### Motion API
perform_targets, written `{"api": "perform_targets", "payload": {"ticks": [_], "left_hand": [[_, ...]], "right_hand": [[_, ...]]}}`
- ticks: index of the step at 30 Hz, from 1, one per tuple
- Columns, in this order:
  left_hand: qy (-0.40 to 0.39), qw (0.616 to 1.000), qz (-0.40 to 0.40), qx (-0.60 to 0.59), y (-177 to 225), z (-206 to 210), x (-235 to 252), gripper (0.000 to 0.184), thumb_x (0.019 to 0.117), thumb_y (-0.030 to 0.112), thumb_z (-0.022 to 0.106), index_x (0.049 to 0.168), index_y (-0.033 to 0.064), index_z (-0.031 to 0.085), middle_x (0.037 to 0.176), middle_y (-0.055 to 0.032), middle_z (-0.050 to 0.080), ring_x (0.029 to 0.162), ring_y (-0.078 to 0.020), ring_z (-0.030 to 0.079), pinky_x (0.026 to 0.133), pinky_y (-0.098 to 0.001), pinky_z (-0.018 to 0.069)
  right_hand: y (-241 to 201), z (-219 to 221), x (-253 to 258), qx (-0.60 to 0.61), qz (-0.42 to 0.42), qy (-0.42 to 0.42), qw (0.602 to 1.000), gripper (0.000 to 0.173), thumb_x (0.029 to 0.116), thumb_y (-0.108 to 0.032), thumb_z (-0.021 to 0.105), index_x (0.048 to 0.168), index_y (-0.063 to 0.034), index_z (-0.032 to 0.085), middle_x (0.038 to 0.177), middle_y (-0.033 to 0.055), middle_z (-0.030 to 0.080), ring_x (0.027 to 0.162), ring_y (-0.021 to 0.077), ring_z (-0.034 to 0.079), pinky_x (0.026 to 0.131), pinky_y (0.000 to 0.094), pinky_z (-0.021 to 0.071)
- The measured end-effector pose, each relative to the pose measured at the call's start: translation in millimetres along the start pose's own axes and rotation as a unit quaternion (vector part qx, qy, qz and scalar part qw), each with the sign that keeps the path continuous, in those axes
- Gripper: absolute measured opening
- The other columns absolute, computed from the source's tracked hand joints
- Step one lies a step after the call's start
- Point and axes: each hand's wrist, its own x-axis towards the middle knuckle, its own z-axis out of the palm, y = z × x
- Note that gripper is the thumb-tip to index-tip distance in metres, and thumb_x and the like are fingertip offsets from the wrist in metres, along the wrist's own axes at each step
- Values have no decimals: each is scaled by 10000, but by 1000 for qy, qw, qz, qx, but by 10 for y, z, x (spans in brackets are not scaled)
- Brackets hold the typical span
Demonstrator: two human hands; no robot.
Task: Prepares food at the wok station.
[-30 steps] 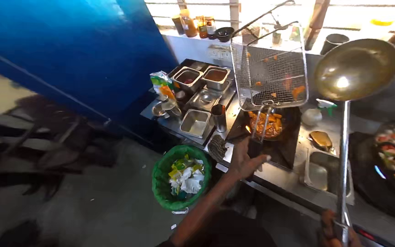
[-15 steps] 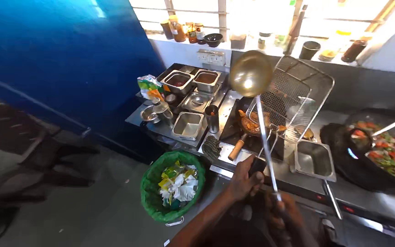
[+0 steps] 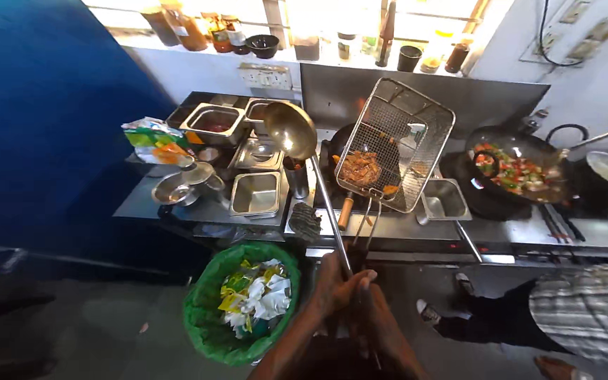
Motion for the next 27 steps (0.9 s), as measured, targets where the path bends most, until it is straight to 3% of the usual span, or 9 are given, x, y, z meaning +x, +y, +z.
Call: {"api": "perform_targets", "payload": {"ticks": [4,6,10,13,15,18,21,24,27], "left_hand": [[16,999,1,29,-63,-117,-107,801,822,754,650,1121,12,683,885,-8,728,818,-47,693,772,-294,602],[39,999,-27,26,-96,-135,-132,643,833,600,694,1098,14,691,885,-17,725,832,-65,691,789,-317,597],[70,996,-36,-29,-198,-179,-158,356,867,297,680,1060,-1,691,844,-17,723,790,-72,696,759,-309,598],[85,992,-17,-87,-180,-169,-180,257,868,196,674,1032,-2,681,834,-9,730,774,-70,706,736,-297,612],[92,991,23,-90,-164,-156,-199,278,890,254,672,1015,5,686,840,1,732,784,-53,702,747,-287,611],[61,989,32,-132,-130,-239,-198,254,934,178,650,1087,-25,655,821,-42,727,706,-130,707,680,-354,630],[29,994,0,-104,-136,-381,-223,305,969,196,656,1183,-18,620,819,-42,728,677,-164,712,652,-382,639],[27,998,8,-58,-120,-427,-312,329,987,258,655,1181,-5,625,807,-30,718,674,-142,703,648,-366,631],[28,999,26,-32,-112,-418,-353,345,998,295,648,1168,-4,637,805,-41,716,679,-142,704,654,-367,633]], "right_hand": [[15,239,71,-182,-14,100,978,715,934,-788,442,932,-92,606,607,-6,541,457,122,528,430,321,497],[13,277,97,-302,-8,115,946,830,904,-837,408,1090,-60,634,739,10,609,616,132,609,580,366,556],[41,355,123,-415,-18,107,903,977,900,-860,351,1337,-6,535,786,40,639,663,171,647,607,417,579],[-215,277,107,-517,64,63,851,868,940,-823,311,1248,-72,617,796,88,663,735,277,686,657,527,573],[-496,184,132,-596,77,37,798,754,998,-739,302,1014,-103,706,793,116,682,807,322,702,708,578,552],[-916,0,162,-667,-140,116,722,525,1041,-498,495,744,-106,678,611,64,614,591,255,660,531,507,544],[-1608,-299,404,-726,-271,195,601,299,1006,-340,616,862,-94,708,679,68,642,585,269,654,505,507,526],[-1962,-565,998,-800,-242,68,545,153,958,-175,700,1094,-107,717,993,104,699,872,319,706,700,552,588],[-1828,-618,1560,-868,-158,-72,464,240,910,-309,735,1081,-142,714,1046,86,706,969,309,698,752,542,576]]}}
